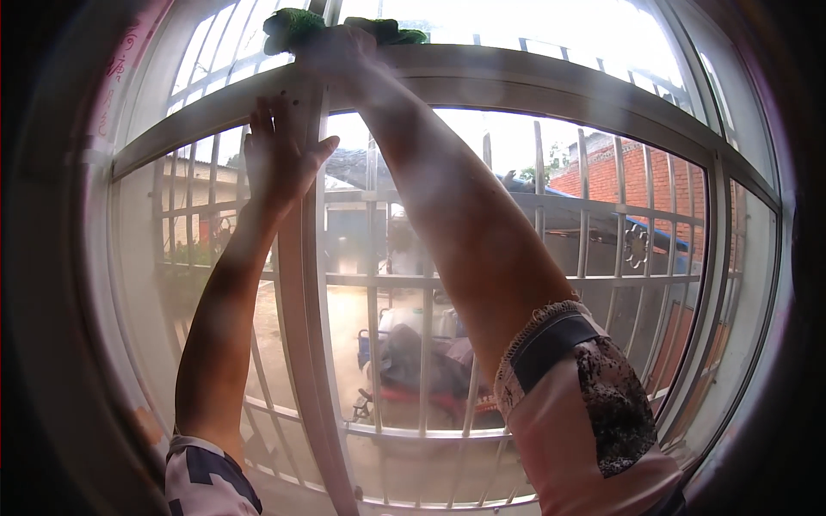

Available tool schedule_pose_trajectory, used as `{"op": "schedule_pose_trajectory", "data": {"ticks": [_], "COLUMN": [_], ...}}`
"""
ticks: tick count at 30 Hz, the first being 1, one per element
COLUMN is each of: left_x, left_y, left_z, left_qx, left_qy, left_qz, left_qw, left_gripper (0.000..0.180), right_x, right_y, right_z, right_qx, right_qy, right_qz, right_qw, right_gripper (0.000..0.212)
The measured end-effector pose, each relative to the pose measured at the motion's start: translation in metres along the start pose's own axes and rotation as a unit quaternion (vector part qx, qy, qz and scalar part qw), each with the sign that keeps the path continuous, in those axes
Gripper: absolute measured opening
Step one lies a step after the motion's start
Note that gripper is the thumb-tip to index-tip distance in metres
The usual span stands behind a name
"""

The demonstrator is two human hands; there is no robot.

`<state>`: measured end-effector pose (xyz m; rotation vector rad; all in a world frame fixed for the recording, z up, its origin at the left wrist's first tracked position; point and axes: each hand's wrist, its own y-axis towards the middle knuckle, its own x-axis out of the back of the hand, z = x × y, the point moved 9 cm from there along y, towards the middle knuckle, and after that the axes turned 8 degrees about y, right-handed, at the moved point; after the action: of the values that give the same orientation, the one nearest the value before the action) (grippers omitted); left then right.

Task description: The person cleans a window by wiping the glass panes and frame with a cloth, sliding the window open and closed, and moving the curtain aside to wipe different sections.

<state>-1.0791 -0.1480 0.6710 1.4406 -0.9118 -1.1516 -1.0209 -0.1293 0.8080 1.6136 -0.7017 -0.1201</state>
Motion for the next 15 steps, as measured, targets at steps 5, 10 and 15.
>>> {"op": "schedule_pose_trajectory", "data": {"ticks": [5,10,15], "left_x": [-0.006,0.001,0.004], "left_y": [0.002,0.000,-0.001], "left_z": [-0.009,-0.010,-0.003], "left_qx": [0.010,0.031,0.046], "left_qy": [0.013,0.043,0.016], "left_qz": [0.014,0.008,0.040], "left_qw": [1.000,0.999,0.998], "left_gripper": [0.083,0.081,0.083], "right_x": [0.020,0.021,0.018], "right_y": [-0.004,-0.015,-0.017], "right_z": [-0.025,-0.019,-0.012], "right_qx": [-0.029,-0.019,0.018], "right_qy": [-0.042,-0.090,-0.118], "right_qz": [0.036,0.104,0.082], "right_qw": [0.998,0.990,0.989], "right_gripper": [0.052,0.062,0.068]}}
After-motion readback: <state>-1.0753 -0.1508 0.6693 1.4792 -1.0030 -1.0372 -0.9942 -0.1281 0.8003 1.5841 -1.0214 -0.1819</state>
